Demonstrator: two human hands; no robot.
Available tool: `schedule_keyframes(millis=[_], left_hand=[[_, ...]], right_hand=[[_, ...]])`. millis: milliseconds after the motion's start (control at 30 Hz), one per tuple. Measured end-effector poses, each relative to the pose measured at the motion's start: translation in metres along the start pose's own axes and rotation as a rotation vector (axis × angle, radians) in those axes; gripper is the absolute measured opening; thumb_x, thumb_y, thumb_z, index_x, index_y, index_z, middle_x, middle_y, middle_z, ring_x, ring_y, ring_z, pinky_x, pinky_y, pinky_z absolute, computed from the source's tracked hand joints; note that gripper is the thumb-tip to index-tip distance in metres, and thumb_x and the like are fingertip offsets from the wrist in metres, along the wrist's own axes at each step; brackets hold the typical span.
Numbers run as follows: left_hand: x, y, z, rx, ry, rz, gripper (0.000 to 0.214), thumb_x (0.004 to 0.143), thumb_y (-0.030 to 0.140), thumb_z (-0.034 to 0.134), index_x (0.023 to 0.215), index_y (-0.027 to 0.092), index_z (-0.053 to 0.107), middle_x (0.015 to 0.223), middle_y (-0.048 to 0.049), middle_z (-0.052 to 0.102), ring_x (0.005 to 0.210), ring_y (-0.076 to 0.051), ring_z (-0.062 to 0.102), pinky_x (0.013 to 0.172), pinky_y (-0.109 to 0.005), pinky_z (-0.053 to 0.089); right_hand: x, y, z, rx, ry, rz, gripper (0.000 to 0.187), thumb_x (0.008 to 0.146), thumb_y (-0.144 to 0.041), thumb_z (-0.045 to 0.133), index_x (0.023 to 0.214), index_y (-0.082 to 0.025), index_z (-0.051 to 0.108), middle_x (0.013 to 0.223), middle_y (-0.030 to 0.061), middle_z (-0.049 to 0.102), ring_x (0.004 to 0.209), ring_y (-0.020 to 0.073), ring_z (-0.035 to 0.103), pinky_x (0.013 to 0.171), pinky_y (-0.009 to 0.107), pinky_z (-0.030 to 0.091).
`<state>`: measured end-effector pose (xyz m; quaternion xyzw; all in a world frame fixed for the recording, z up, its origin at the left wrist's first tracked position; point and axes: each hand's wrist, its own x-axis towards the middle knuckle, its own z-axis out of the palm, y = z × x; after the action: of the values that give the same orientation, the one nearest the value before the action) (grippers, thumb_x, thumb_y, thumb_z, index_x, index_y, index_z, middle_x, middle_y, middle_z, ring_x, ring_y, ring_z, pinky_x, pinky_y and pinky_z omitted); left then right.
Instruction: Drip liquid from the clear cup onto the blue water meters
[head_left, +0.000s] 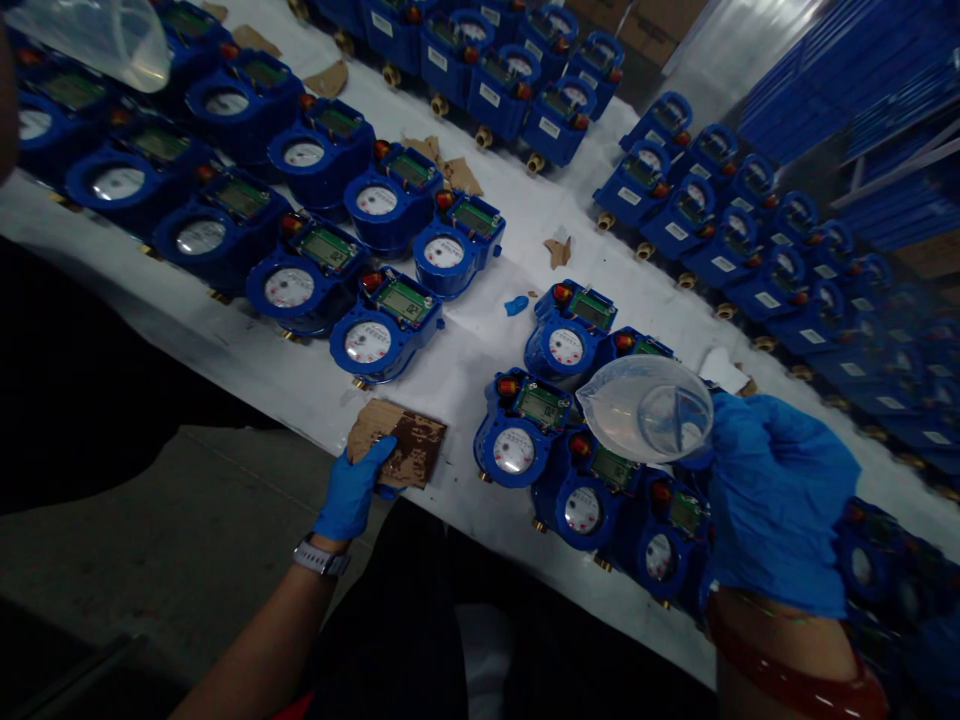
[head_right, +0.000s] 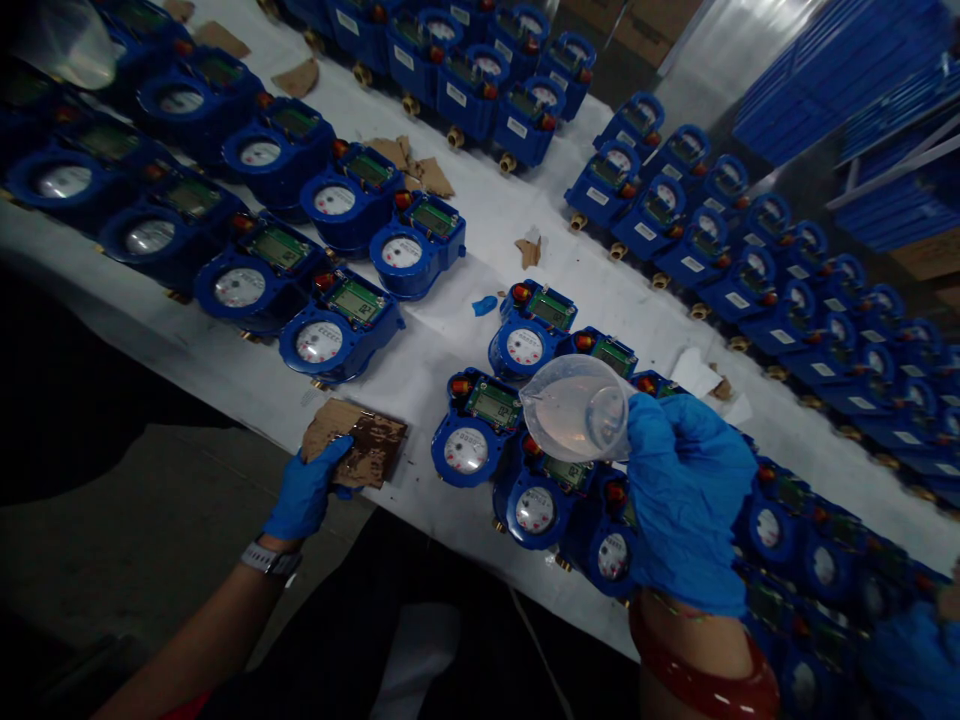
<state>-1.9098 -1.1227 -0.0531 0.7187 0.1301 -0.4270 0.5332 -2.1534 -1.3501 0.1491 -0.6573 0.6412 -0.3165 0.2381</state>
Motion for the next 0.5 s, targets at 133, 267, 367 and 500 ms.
schedule_keyframes(millis=[133,267,367,500], left_hand=[[-0.0021,0.0025,0.0014,0.003,0.0,-0.006,0.046,0.063,0.032,0.086,0.104,0.015,0.072,0.078,-0.0037,0.075,0.052,-0.019,0.068,0.034,-0.026,0.047],[-0.0044,0.0055,0.0023,-0.004,-0.005,-0.015,0.042,0.062,0.032,0.086,0.098,0.016,0.071,0.073,-0.0033,0.074,0.05,-0.019,0.067,0.033,-0.025,0.046],[-0.0048,0.0064,0.0024,0.005,0.0,-0.024,0.038,0.064,0.03,0.085,0.096,0.016,0.071,0.072,-0.0032,0.073,0.049,-0.02,0.066,0.033,-0.025,0.046],[-0.0037,0.0055,0.002,0.007,0.01,-0.026,0.036,0.065,0.029,0.084,0.096,0.017,0.071,0.073,-0.0032,0.074,0.05,-0.02,0.067,0.033,-0.026,0.047]], right_hand=[[0.001,-0.0003,0.0012,-0.017,-0.007,0.001,0.029,0.071,-0.041,0.065,0.057,-0.017,0.057,0.054,-0.0025,0.049,0.054,0.0092,0.041,0.058,0.028,0.042],[0.0006,-0.0028,0.0036,-0.032,-0.004,0.004,0.03,0.07,-0.043,0.065,0.055,-0.018,0.057,0.053,-0.0023,0.048,0.054,0.0093,0.041,0.057,0.028,0.041],[0.0,-0.0036,0.0035,-0.029,-0.007,0.009,0.031,0.069,-0.044,0.065,0.055,-0.018,0.057,0.053,-0.0022,0.049,0.054,0.0098,0.041,0.056,0.028,0.04],[0.0003,-0.0029,0.0018,-0.048,-0.003,0.016,0.032,0.069,-0.046,0.066,0.057,-0.018,0.059,0.054,-0.0018,0.051,0.054,0.0102,0.042,0.057,0.028,0.04]])
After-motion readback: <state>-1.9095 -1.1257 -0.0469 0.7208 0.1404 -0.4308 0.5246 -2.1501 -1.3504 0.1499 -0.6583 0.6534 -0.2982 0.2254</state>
